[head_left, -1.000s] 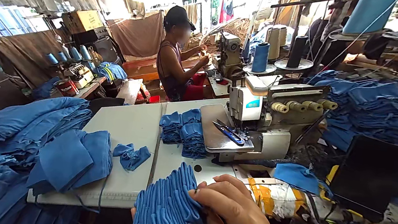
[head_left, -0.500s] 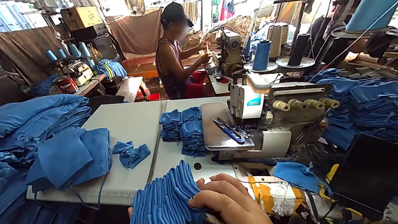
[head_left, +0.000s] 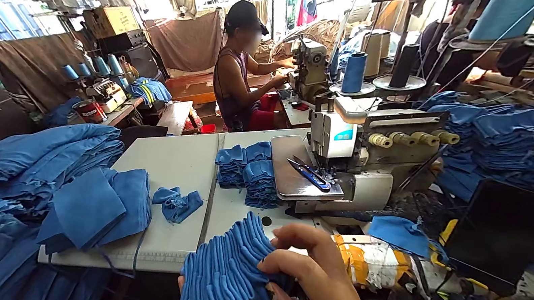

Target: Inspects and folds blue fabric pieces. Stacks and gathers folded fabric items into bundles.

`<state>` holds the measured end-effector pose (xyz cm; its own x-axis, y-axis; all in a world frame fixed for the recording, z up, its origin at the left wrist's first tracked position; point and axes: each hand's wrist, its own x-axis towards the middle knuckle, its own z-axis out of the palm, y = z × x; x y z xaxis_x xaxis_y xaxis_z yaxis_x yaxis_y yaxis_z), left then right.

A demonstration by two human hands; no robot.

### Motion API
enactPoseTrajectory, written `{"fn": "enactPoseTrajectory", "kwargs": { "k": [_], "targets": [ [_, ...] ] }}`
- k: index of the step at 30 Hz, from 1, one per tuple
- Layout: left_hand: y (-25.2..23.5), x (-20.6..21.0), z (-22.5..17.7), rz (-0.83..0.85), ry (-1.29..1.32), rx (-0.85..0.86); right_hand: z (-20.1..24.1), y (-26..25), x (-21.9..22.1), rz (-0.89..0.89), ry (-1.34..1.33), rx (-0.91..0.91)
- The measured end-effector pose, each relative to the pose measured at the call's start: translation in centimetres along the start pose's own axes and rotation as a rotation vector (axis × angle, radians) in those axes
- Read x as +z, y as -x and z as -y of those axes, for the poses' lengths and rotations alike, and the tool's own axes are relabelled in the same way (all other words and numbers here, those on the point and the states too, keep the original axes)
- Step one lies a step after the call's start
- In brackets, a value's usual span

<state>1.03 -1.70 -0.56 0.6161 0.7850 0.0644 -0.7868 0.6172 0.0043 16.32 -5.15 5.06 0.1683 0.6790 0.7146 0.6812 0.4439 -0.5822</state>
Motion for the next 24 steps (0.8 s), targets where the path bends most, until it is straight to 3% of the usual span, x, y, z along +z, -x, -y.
{"fn": "enactPoseTrajectory", "kwargs": {
  "k": [2,7,15,24],
  "targets": [
    [-0.2,-0.3,-0.2,0.043,0.011,-0.033,0.0,0.1,0.2,-0.032,0.009,-0.057],
    [0.2,0.6,0.4,-0.077,-0.006,0.023,0.0,0.2,0.2,0.029,0.002,-0.141],
    [0.0,-1.1,-0.4,0.096,0.009,-0.056,-0.4,0.1,-0.5,0.125,-0.035,-0.117],
    [-0.5,0.2,-0.2,-0.111,-0.005,0.027,-0.9,0.2,-0.2,0.128,-0.013,-0.041]
  ]
}}
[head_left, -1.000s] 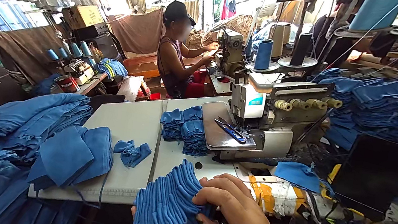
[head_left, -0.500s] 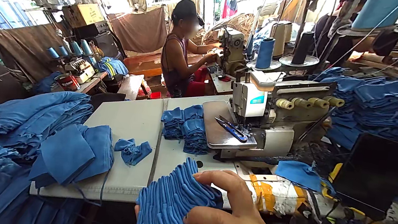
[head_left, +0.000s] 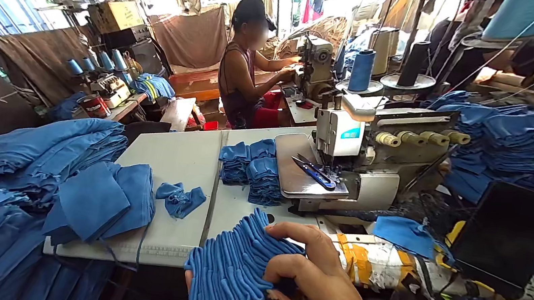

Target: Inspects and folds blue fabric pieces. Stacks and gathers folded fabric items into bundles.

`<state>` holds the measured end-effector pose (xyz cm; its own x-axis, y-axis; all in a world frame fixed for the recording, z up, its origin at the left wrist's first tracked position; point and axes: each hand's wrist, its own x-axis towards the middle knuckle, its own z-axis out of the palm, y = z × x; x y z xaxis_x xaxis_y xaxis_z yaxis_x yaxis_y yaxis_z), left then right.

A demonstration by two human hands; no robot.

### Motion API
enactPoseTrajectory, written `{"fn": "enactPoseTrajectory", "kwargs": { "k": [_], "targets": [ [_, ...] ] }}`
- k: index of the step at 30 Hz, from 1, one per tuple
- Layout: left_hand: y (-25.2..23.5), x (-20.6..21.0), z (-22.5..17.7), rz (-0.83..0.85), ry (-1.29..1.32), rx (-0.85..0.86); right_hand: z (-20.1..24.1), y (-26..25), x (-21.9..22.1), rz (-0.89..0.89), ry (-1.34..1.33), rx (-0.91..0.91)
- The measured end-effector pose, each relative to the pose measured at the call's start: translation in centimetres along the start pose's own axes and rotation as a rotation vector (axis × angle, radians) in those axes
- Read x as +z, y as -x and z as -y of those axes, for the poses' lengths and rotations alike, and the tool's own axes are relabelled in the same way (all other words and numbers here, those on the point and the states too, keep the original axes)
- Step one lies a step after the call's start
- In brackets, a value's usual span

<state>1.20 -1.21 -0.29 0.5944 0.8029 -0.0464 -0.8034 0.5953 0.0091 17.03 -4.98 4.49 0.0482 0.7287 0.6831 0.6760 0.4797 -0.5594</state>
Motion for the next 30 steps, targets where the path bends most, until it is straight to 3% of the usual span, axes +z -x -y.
{"fn": "enactPoseTrajectory", "kwargs": {
  "k": [7,16,23,30],
  "targets": [
    [-0.1,0.6,0.0,-0.089,-0.052,0.053,-0.3,0.0,-0.1,0.004,-0.009,0.054],
    [-0.5,-1.7,-1.3,-0.048,-0.201,0.059,-0.8,0.1,0.4,-0.057,-0.005,0.093],
    [-0.6,-0.1,-0.5,-0.035,-0.196,-0.007,-0.9,0.1,1.0,-0.071,-0.086,-0.026],
    [-0.7,-0.3,-0.5,-0.038,-0.19,-0.009,-1.6,0.2,0.7,-0.022,-0.103,-0.013]
  ]
}}
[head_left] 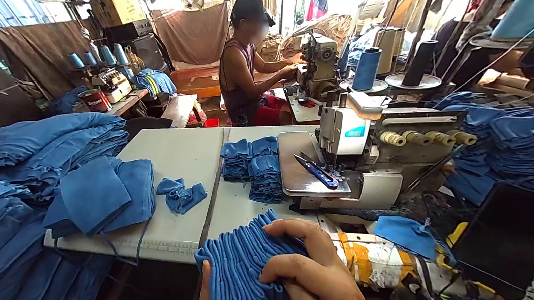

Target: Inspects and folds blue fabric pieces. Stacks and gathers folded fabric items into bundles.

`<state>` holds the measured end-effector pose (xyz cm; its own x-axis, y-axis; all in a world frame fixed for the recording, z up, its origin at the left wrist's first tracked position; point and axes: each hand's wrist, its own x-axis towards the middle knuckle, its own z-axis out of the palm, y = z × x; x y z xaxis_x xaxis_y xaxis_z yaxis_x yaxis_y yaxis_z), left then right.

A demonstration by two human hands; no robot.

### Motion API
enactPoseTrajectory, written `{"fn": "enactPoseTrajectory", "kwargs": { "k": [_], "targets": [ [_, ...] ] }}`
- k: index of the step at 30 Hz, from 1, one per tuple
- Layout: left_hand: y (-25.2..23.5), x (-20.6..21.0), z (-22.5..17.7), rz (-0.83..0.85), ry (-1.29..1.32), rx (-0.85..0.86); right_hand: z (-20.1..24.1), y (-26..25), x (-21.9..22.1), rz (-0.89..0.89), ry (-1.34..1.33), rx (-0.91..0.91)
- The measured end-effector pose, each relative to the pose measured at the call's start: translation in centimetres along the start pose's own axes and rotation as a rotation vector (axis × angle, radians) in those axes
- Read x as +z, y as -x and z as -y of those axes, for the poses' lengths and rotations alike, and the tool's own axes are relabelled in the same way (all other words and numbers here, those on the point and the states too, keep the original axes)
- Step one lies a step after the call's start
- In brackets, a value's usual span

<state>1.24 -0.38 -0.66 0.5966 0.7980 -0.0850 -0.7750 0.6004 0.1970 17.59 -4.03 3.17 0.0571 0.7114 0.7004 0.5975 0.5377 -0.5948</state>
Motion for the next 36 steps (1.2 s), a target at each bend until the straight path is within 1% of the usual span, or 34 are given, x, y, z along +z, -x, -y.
{"fn": "enactPoseTrajectory", "kwargs": {
  "k": [4,6,9,12,14,16,20,24,28,31,33,36],
  "targets": [
    [0.1,1.1,0.0,0.026,0.003,-0.001,0.3,0.0,-0.3,0.07,0.076,0.008],
    [0.2,1.6,0.1,0.04,0.0,-0.001,0.4,0.0,-0.2,0.077,0.11,0.02],
    [0.1,2.3,0.2,0.003,-0.001,-0.002,0.1,0.1,0.3,0.057,0.142,0.026],
    [-0.1,2.2,0.3,0.005,-0.009,0.004,-0.2,0.2,0.8,0.01,0.161,0.039],
    [-0.2,2.1,0.2,-0.002,-0.012,0.008,-0.3,0.2,1.0,-0.021,0.138,0.042],
    [-0.2,2.0,0.3,-0.04,-0.028,0.018,-0.4,0.2,1.2,-0.047,0.113,0.007],
    [-0.1,2.1,0.3,-0.078,-0.042,0.025,-0.3,0.3,1.6,-0.033,0.117,-0.067],
    [-0.1,2.0,0.3,-0.059,-0.024,0.018,-0.5,0.3,1.5,-0.002,0.128,-0.055],
    [-0.1,2.0,0.2,-0.053,-0.037,0.036,-0.2,0.2,1.2,0.084,0.117,-0.01],
    [-0.4,1.7,0.0,-0.112,-0.056,0.057,-0.2,0.3,1.2,0.133,0.143,0.016],
    [-0.1,0.4,-0.9,-0.155,-0.073,0.052,-0.6,0.2,1.1,0.196,0.147,0.02],
    [2.1,-3.2,-3.7,-0.215,-0.09,0.078,-1.7,-0.2,0.8,0.32,0.092,0.022]
  ]
}}
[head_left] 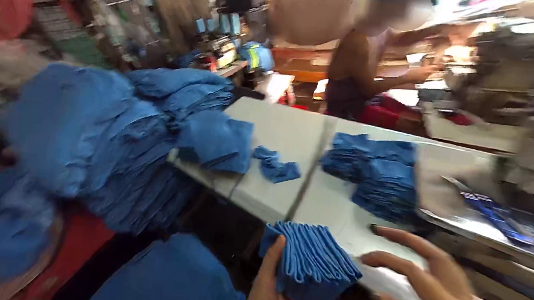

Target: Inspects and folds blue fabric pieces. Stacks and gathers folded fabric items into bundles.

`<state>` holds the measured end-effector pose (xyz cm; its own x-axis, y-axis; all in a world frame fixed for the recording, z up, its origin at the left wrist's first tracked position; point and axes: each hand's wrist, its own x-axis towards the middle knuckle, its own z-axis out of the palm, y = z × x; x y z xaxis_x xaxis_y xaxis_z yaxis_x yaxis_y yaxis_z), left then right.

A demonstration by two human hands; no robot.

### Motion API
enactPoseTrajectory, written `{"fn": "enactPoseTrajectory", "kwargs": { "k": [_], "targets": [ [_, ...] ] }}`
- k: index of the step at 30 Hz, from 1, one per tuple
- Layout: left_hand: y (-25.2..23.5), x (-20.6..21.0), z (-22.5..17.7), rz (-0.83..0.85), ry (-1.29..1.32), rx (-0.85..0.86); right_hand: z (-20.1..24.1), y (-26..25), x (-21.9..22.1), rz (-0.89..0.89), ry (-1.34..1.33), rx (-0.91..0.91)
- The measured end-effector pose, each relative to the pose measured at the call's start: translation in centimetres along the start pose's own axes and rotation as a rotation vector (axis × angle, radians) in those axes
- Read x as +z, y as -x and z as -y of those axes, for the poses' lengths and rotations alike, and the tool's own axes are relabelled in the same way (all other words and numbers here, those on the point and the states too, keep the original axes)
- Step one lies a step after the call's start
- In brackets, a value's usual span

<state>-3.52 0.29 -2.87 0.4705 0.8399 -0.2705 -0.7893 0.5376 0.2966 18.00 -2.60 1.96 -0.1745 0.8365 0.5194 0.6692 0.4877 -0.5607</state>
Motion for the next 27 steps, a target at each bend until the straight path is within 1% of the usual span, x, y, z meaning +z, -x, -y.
{"fn": "enactPoseTrajectory", "kwargs": {
  "k": [1,2,3,5,7,9,11,14,16,18,21,23,25,27],
  "targets": [
    [0.8,-1.7,-1.2,-0.026,-0.003,0.038,-0.4,-0.2,-0.1,0.047,-0.026,-0.006],
    [2.0,-3.3,-2.6,-0.087,-0.018,0.094,-0.8,-0.5,-0.1,0.084,-0.053,-0.01],
    [3.3,-4.7,-4.0,-0.19,-0.033,0.165,-1.1,-0.9,0.1,0.11,-0.083,-0.009],
    [6.3,-7.2,-7.0,-0.447,-0.083,0.329,-1.2,-1.8,0.9,0.166,-0.159,0.003],
    [9.2,-9.8,-9.8,-0.654,-0.154,0.498,-1.2,-3.1,2.7,0.291,-0.237,-0.003],
    [12.1,-12.0,-11.8,-0.811,-0.207,0.649,-1.3,-4.4,6.2,0.426,-0.325,-0.053],
    [14.6,-13.4,-13.4,-0.904,-0.179,0.775,-0.9,-5.1,10.8,0.501,-0.41,-0.117],
    [17.6,-14.8,-14.9,-0.911,-0.087,0.898,1.2,-5.5,15.8,0.613,-0.504,-0.18],
    [18.4,-16.1,-15.6,-0.929,-0.062,0.906,2.5,-5.5,17.8,0.691,-0.531,-0.18],
    [18.3,-18.2,-15.8,-1.002,-0.117,0.838,3.3,-5.5,19.7,0.772,-0.543,-0.149],
    [16.8,-23.2,-14.8,-1.192,-0.438,0.654,4.2,-5.7,22.7,0.947,-0.529,-0.053],
    [15.6,-26.6,-14.1,-1.249,-0.634,0.584,5.1,-5.6,25.0,1.092,-0.474,0.018],
    [14.8,-27.4,-14.4,-1.263,-0.706,0.585,6.3,-5.5,27.3,1.228,-0.414,0.058],
    [14.8,-27.3,-14.6,-1.286,-0.696,0.593,7.7,-5.0,29.4,1.324,-0.371,0.064]
  ]
}}
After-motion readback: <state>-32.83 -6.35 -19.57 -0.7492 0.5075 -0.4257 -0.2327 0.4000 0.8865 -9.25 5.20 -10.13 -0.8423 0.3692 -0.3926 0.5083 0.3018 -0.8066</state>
